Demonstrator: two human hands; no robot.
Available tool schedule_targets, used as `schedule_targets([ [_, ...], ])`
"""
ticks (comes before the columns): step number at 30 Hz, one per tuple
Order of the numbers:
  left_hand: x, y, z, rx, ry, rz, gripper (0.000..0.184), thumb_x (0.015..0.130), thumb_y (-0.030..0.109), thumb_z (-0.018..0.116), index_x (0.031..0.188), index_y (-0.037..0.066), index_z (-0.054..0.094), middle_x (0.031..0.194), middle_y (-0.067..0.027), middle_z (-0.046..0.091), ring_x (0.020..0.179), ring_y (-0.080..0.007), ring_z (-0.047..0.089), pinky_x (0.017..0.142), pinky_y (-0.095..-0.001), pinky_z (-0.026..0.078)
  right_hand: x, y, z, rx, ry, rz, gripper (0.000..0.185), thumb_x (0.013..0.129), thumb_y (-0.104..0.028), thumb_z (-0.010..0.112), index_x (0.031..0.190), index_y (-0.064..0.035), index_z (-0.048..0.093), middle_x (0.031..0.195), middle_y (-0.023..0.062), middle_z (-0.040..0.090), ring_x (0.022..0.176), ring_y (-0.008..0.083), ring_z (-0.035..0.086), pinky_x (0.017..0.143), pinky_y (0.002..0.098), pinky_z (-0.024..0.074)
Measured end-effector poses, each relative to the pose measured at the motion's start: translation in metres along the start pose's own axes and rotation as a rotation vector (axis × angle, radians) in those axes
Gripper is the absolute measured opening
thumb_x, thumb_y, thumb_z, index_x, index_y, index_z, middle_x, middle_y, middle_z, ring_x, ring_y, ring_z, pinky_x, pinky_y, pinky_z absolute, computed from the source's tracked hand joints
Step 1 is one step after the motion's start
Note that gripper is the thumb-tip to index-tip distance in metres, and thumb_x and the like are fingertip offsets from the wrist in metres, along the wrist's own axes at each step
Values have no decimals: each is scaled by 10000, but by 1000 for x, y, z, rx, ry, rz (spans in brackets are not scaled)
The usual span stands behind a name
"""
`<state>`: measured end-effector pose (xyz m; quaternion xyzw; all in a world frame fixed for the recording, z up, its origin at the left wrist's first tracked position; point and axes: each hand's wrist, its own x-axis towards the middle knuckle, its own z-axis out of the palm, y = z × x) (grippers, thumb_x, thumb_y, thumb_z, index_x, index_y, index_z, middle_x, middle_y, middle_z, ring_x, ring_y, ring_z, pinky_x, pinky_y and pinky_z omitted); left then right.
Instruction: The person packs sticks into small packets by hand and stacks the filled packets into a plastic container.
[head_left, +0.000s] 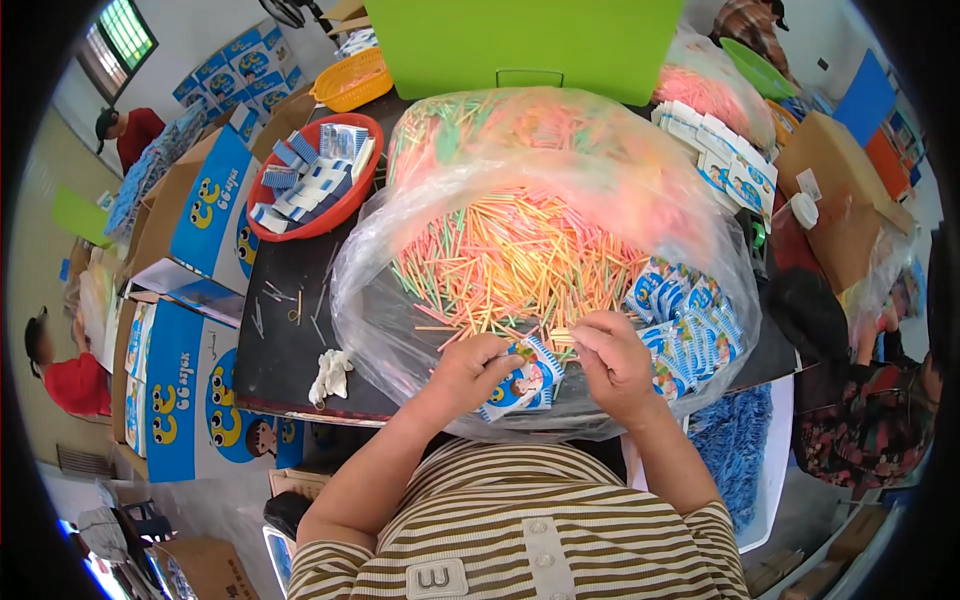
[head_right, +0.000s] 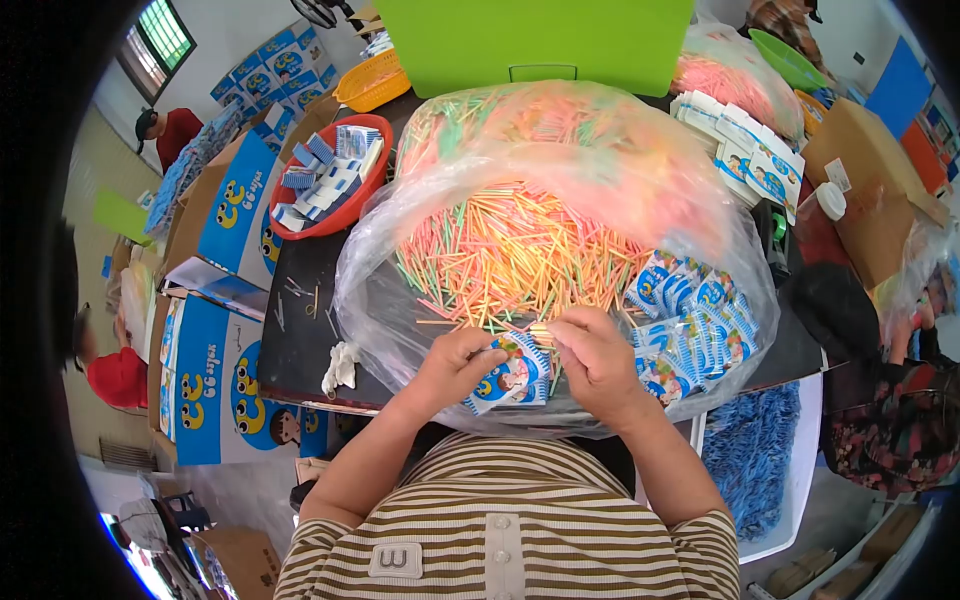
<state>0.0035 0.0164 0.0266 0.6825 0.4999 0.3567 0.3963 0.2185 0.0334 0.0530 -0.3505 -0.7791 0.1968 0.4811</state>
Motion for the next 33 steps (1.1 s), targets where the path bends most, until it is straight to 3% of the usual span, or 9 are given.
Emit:
schedule_targets([
  [3,0,-4,0,57,-4,21,103,817,96,663,857,4,641,759,-62,600,660,-107,546,611,-257,441,1,-1,1,0,-21,-22,175,786,43,611,951,-15,613,942,127,593,802,260,583,684,307,469],
  [5,1,-2,2,-157,51,-99,104,808,81,672,883,11,652,793,-36,618,709,-73,552,636,-241,453,-1,-1,2,6,-29,-21,175,786,44,610,951,-15,614,940,128,593,804,260,583,686,306,469],
  [9,-1,-4,0,-68,-4,-174,118,799,65,681,904,15,660,830,-29,627,734,-50,549,659,-234,465,-3,-2,4,10,-20,15,182,781,51,617,950,-15,616,938,128,593,810,259,584,689,305,470],
  [11,-2,-12,6,-212,53,-36,173,781,139,703,907,27,669,727,-84,616,645,-132,561,608,-268,454,-1,-3,4,8,-21,19,185,779,53,619,951,-15,617,937,129,592,811,258,584,689,304,470],
  [15,-6,-7,4,-298,41,-6,145,805,135,683,892,22,658,690,-75,587,604,-142,526,585,-272,442,7,-6,4,2,-1,-41,189,778,60,619,953,-11,619,936,127,592,809,253,584,687,301,470],
  [20,-8,-3,1,-41,63,78,147,869,156,611,849,11,625,630,-75,519,568,-173,471,553,-293,409,12,-6,5,8,10,-81,194,776,67,615,952,-14,621,936,128,592,801,254,584,683,300,470],
  [24,-6,-8,1,-95,92,23,161,892,163,580,864,9,619,658,-94,521,584,-194,482,560,-305,411,7,-6,8,-4,-13,-100,199,772,64,617,955,-13,618,937,129,592,791,259,585,680,309,471],
  [26,-3,-11,0,-45,71,262,157,896,157,568,889,9,621,701,-107,528,607,-230,504,570,-324,418,8,-5,7,-13,-13,-106,201,771,62,618,957,-13,616,936,129,592,792,260,585,680,312,471],
  [33,1,7,-4,19,90,389,130,886,130,558,875,17,620,747,-106,562,651,-270,552,581,-348,432,13,-4,7,-18,-171,-200,234,758,60,609,982,-5,609,946,137,586,813,279,585,680,326,477],
])
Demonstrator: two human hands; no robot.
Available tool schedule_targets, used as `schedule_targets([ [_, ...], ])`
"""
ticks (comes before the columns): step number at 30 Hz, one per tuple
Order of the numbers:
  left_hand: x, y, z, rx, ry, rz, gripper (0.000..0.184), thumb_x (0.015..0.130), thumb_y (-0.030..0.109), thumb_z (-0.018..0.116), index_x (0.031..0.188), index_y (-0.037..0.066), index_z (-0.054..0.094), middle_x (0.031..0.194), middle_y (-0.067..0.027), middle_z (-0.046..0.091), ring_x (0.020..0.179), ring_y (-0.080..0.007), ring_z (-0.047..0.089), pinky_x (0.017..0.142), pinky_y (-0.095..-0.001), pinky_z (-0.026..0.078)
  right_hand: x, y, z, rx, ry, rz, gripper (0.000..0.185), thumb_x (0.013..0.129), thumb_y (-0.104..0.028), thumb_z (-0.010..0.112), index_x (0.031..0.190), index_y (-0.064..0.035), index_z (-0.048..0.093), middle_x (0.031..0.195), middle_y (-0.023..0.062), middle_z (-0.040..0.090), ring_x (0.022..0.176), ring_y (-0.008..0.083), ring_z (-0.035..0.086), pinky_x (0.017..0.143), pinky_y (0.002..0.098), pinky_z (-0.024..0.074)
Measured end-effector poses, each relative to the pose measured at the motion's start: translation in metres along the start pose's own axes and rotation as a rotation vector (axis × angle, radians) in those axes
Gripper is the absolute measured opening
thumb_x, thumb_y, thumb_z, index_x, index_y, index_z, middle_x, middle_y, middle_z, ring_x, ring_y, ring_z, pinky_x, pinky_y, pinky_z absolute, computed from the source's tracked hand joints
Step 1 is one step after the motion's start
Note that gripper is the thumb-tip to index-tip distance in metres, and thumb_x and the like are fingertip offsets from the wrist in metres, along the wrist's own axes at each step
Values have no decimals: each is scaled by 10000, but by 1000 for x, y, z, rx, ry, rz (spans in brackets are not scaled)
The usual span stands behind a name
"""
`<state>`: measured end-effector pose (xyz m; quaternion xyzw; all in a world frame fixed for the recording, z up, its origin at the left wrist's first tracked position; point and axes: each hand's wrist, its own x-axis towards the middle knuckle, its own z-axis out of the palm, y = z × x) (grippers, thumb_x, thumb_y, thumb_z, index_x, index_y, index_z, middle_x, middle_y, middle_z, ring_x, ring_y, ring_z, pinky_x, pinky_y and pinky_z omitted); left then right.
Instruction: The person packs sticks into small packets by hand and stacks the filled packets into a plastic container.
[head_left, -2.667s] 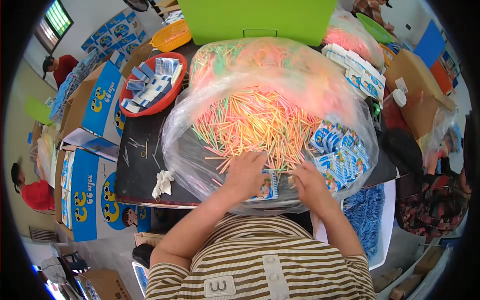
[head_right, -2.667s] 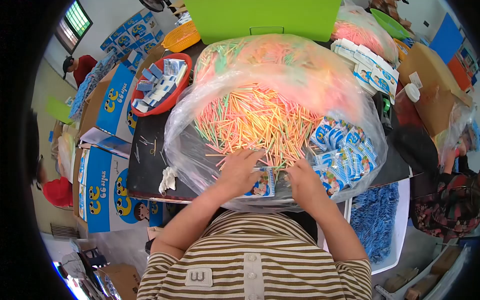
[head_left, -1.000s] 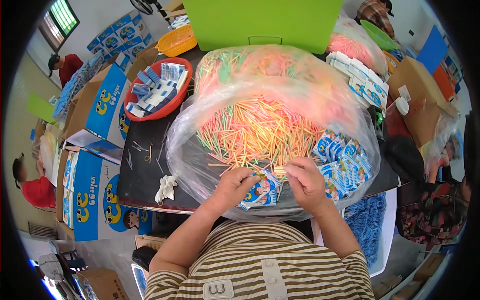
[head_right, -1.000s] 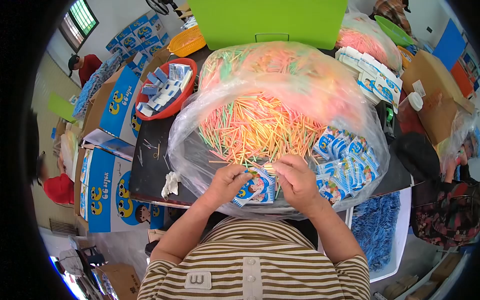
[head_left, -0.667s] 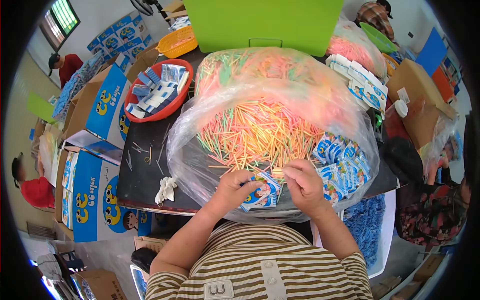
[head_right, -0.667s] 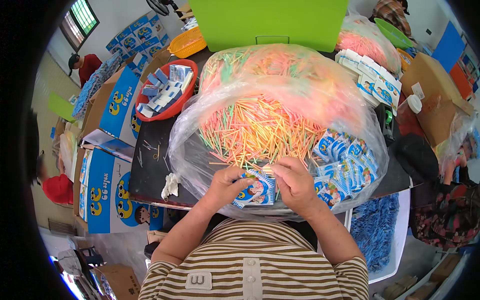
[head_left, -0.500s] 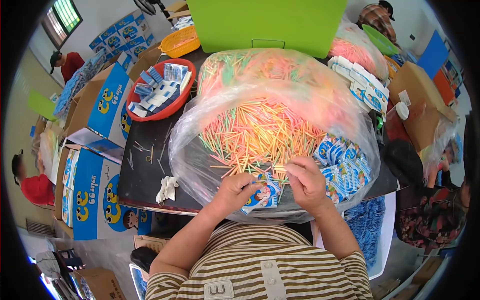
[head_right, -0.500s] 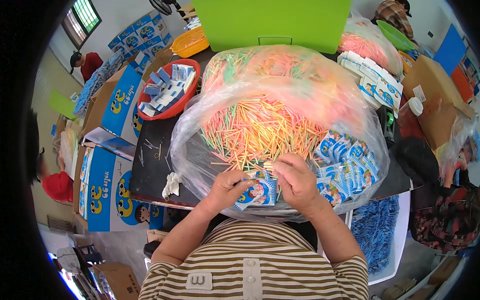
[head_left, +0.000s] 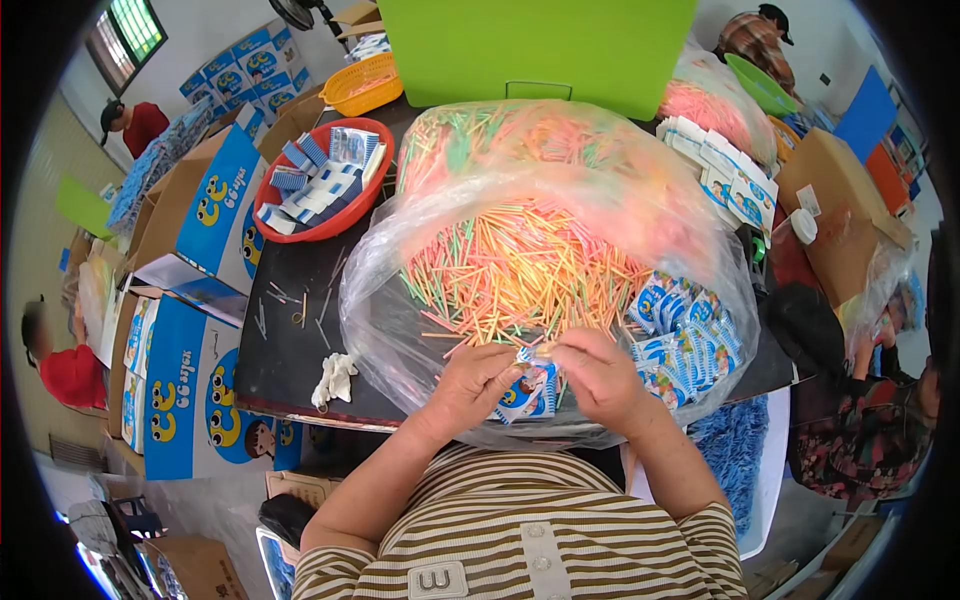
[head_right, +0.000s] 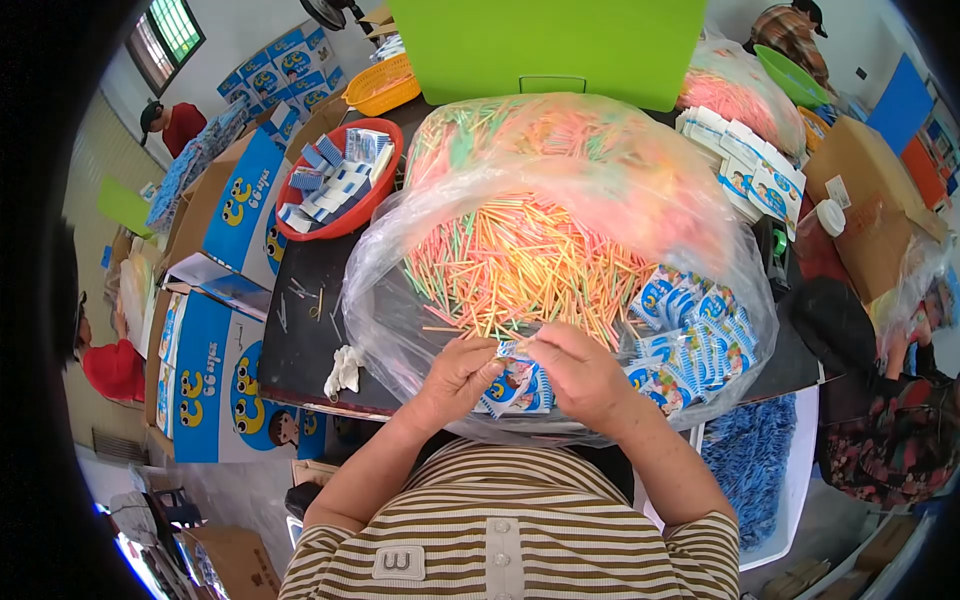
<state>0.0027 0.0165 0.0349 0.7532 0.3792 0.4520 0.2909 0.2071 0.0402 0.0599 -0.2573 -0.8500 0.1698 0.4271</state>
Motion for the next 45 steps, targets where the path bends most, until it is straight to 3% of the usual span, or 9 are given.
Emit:
schedule_targets([
  [7,-8,-2,0,37,-133,32,160,888,180,528,925,67,635,846,-74,628,753,-236,582,668,-351,395,9,-14,-6,100,-409,144,335,801,-57,586,1129,-27,522,1052,166,545,968,333,535,853,407,425],
  [17,-2,0,4,224,79,391,307,893,303,506,1123,122,598,1115,-76,615,804,-206,576,760,-379,337,0,-61,-28,-84,-248,185,593,801,-34,572,1326,57,312,1270,251,438,1122,406,464,933,455,389],
  [22,-10,1,26,168,-41,296,315,867,263,562,1144,114,571,981,-69,626,693,-213,564,709,-371,364,-9,-66,-35,-131,-312,360,472,792,23,558,1251,24,449,1004,221,600,882,373,600,763,386,493],
  [25,-19,-14,14,208,-26,43,254,775,210,653,1011,121,619,868,-18,609,730,-188,544,742,-353,353,-61,-29,-51,-194,-29,535,377,766,16,571,1141,1,537,918,193,594,812,363,584,706,427,467],
  [28,-31,-23,4,507,-88,150,184,744,261,688,892,156,658,881,14,612,798,-177,547,750,-348,348,-66,-14,-66,-835,-156,465,313,734,-15,599,1046,-18,576,880,171,574,809,350,547,714,443,422],
  [31,-32,-21,8,522,-158,150,150,726,281,696,836,184,666,908,21,592,846,-170,534,759,-354,349,-22,-6,-44,-718,11,334,233,710,-54,623,941,-33,598,842,147,553,818,339,518,715,445,387],
  [35,-31,-20,10,557,-283,121,153,730,291,690,841,189,665,938,21,579,869,-172,524,780,-364,348,45,35,30,-609,-378,219,175,708,-159,655,832,-35,644,861,119,579,857,316,536,731,437,418],
  [40,-39,-24,-6,607,-191,111,154,717,265,697,835,173,659,923,12,583,873,-181,529,794,-371,354,67,69,88,-739,-589,526,344,754,-355,603,877,-41,672,958,112,612,955,294,557,824,421,444],
  [45,-31,-23,-9,527,-42,15,137,740,205,670,853,134,640,897,-13,575,872,-213,524,794,-376,367,64,73,86,-689,-745,595,303,790,-308,567,893,-40,661,997,128,601,973,312,550,830,500,423],
])
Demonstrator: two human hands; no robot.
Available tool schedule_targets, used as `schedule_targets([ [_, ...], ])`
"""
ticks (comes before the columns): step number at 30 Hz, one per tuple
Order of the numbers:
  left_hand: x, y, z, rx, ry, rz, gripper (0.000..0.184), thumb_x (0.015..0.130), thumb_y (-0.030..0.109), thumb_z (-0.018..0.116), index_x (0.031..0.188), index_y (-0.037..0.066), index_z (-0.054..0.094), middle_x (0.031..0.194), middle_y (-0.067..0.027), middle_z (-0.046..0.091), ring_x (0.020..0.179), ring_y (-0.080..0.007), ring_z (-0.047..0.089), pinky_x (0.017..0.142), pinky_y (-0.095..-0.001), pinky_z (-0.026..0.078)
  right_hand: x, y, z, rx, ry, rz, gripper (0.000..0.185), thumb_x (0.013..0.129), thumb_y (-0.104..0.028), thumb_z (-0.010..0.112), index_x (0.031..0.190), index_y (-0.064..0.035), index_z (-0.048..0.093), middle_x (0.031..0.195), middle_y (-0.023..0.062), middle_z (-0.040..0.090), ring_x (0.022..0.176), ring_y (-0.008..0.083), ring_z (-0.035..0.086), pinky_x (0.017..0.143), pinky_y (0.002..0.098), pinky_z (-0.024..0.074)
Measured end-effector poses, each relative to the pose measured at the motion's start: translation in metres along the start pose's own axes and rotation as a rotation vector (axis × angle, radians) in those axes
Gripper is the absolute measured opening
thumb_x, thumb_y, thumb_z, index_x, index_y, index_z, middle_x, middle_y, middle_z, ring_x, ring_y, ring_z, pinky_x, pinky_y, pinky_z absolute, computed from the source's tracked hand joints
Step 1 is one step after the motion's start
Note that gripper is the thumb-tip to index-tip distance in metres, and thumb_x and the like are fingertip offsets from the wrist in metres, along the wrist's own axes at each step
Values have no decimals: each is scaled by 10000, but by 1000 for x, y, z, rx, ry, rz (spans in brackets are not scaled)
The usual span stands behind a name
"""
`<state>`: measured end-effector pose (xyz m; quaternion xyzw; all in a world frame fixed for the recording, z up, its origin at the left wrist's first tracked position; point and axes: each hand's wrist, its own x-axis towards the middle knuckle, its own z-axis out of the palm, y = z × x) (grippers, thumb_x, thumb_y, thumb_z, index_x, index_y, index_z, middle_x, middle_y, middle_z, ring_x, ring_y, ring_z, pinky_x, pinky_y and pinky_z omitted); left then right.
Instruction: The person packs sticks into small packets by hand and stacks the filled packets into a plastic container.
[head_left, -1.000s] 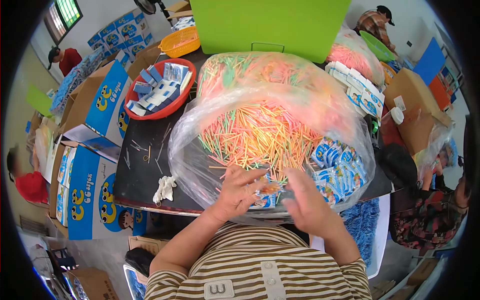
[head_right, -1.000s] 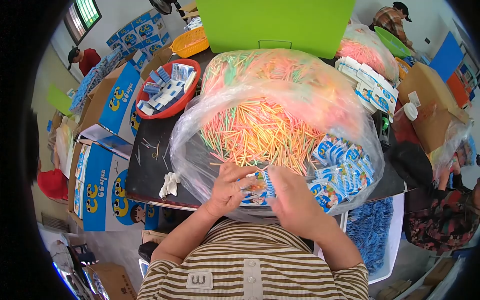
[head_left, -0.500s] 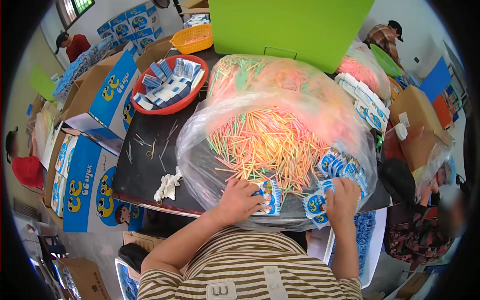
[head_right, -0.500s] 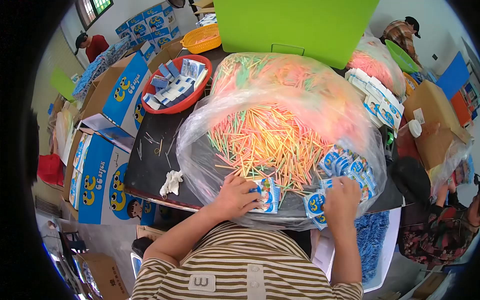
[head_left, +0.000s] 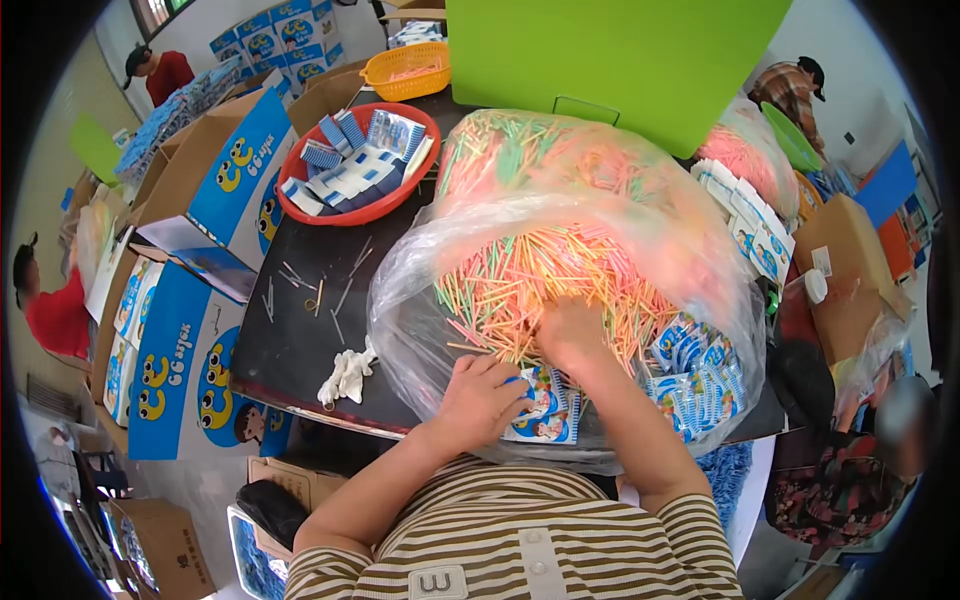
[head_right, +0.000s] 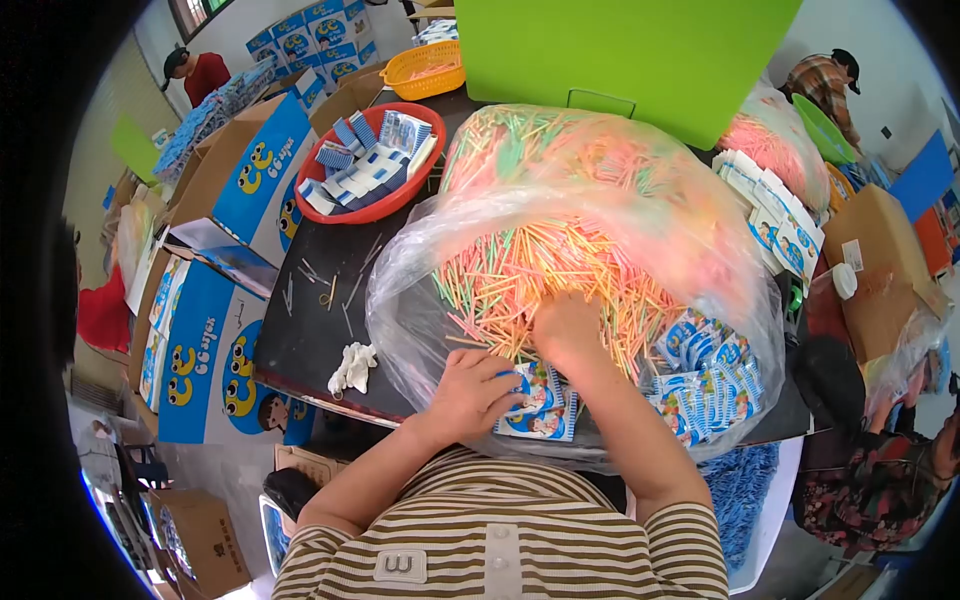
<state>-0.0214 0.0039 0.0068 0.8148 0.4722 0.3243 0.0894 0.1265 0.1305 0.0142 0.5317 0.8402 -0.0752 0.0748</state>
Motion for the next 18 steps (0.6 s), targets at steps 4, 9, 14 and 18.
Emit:
schedule_targets([
  [4,10,-11,4,-118,43,-151,195,765,168,662,930,74,620,929,-72,581,892,-280,527,757,-403,392,-22,19,-20,141,168,118,204,822,-189,541,881,-23,645,955,123,630,1026,318,543,859,498,408],
  [9,54,-13,20,-307,120,-202,293,845,245,600,1026,19,551,979,-149,580,900,-307,547,791,-398,419,-39,24,-47,460,124,-86,294,849,-171,531,1033,58,525,955,291,584,901,382,601,768,437,469],
  [14,80,-7,29,-1361,-63,-709,373,948,321,501,1137,-1,511,1032,-76,576,955,-121,544,827,-277,455,-43,8,-29,929,23,-192,272,837,-87,496,1072,48,521,913,226,608,901,337,609,815,401,466],
  [18,73,-12,46,-1314,28,-668,343,949,275,506,1166,9,510,1051,-74,586,932,-128,567,813,-280,471,-35,11,-12,1014,61,-395,262,826,-44,504,1081,11,522,835,109,594,762,220,589,715,339,480],
])
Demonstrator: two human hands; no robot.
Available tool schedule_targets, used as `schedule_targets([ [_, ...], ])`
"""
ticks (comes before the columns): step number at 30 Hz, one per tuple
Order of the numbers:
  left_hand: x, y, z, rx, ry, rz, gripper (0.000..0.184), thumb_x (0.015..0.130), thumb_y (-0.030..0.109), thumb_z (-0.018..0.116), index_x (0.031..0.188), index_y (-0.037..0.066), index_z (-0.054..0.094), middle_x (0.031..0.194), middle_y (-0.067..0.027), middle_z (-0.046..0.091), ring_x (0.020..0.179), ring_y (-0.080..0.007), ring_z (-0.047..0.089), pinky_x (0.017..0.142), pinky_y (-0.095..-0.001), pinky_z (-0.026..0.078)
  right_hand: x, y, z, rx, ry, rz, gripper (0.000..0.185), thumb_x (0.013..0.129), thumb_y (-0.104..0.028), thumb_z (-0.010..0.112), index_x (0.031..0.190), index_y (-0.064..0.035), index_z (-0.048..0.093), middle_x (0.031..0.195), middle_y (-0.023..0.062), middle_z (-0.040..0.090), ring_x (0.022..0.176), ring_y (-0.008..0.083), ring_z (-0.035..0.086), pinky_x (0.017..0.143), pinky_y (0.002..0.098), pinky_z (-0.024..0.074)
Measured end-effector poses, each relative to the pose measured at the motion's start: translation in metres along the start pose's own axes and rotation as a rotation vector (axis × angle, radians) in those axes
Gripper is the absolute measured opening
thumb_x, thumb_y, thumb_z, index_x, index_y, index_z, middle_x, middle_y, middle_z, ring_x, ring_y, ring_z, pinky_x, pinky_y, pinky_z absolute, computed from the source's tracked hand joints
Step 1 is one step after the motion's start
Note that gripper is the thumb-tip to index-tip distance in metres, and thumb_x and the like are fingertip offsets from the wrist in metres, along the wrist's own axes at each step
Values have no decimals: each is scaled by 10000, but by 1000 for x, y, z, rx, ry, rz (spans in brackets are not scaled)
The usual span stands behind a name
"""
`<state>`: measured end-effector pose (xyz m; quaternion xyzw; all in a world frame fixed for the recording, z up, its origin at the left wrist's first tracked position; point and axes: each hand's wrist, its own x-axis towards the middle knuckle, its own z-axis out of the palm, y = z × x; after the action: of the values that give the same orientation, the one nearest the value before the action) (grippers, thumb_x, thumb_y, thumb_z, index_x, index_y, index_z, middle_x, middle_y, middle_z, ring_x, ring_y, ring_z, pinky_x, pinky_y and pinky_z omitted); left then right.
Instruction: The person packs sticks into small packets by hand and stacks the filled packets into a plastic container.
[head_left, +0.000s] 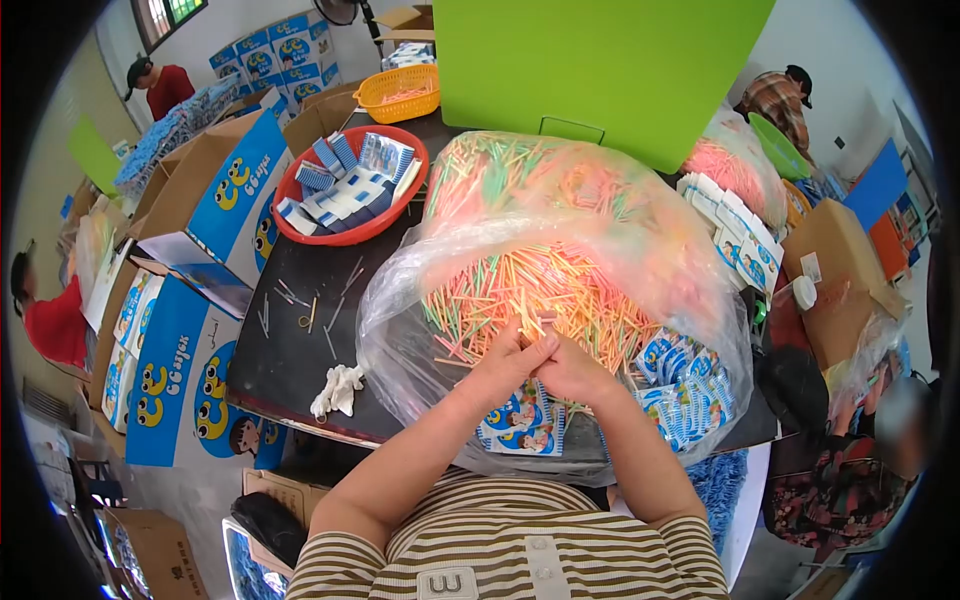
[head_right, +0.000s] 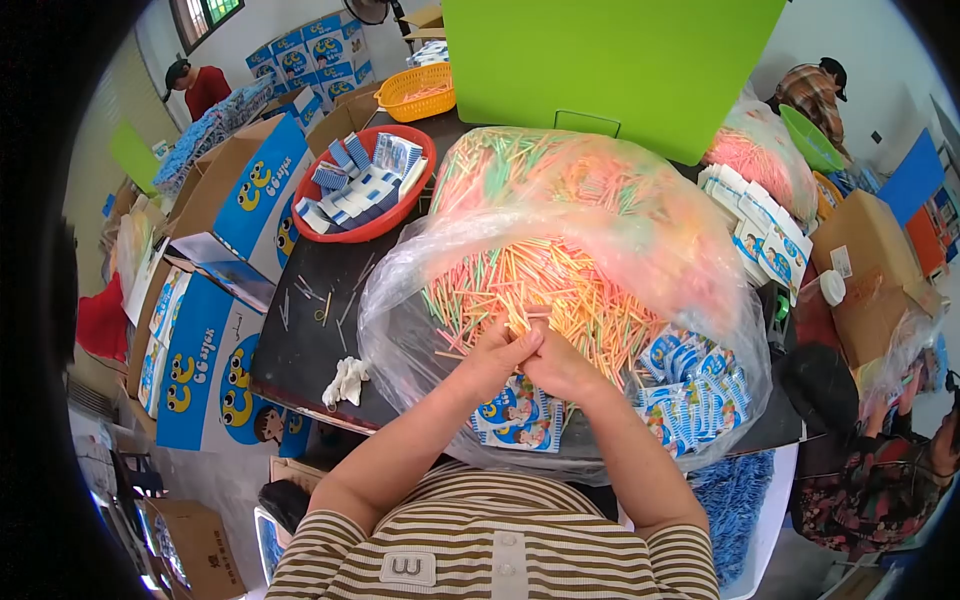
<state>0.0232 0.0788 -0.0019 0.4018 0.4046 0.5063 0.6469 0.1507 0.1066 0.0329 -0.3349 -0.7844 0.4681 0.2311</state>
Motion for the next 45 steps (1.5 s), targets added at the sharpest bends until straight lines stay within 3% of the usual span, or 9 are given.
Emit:
schedule_targets([
  [3,-7,15,6,-51,-12,-42,355,951,242,504,1219,11,494,1067,-67,595,959,-121,565,849,-280,458,1,-15,-6,398,-108,379,182,818,-30,495,990,-35,554,729,48,550,580,127,516,522,265,413],
  [7,-3,13,7,-182,160,83,280,961,214,471,1135,5,540,1002,-65,612,892,-118,573,790,-265,466,0,-6,4,661,-14,325,229,825,-30,504,1050,-59,523,674,0,509,494,70,438,454,208,338],
  [13,12,12,-17,-320,205,163,303,976,238,423,983,-1,609,948,-71,625,880,-142,574,822,-295,451,-4,7,-1,-287,283,235,291,854,-100,525,1109,24,459,683,94,533,587,196,538,528,339,439],
  [16,5,29,-5,-406,272,120,322,978,254,419,925,3,614,933,-83,635,884,-157,579,825,-308,453,-4,-14,-7,-909,648,-263,357,841,-201,566,1097,35,486,919,265,599,866,414,585,745,485,455],
  [19,-2,24,5,-459,280,24,308,975,251,433,895,8,604,924,-100,644,869,-168,591,795,-311,472,-3,-43,9,-354,78,338,345,899,-301,473,958,31,548,873,273,611,860,410,595,737,490,457],
  [28,-5,26,1,-505,34,-14,102,931,135,515,924,35,497,892,-120,644,863,-208,620,768,-326,511,-14,-21,26,8,361,117,284,897,-245,504,893,32,565,748,225,623,710,403,608,651,459,475],
  [37,-10,20,7,-474,57,119,166,920,104,514,1067,33,546,862,-90,632,965,-243,610,858,-352,467,-28,-1,34,-131,213,119,252,878,-207,518,782,19,574,685,231,591,686,393,596,631,453,466],
  [43,-19,10,-2,-332,-86,-51,162,945,166,485,1023,43,555,848,-61,629,822,-197,616,762,-336,491,-38,-44,-18,-434,-273,109,286,880,-214,514,698,-2,572,662,191,585,647,361,592,611,431,476],
  [45,-26,10,-3,-239,-97,-158,159,958,170,450,940,52,555,825,-52,613,730,-116,574,614,-261,471,-34,-44,-40,-384,-46,62,283,881,-225,519,725,6,568,678,186,581,629,340,593,605,418,479],
])
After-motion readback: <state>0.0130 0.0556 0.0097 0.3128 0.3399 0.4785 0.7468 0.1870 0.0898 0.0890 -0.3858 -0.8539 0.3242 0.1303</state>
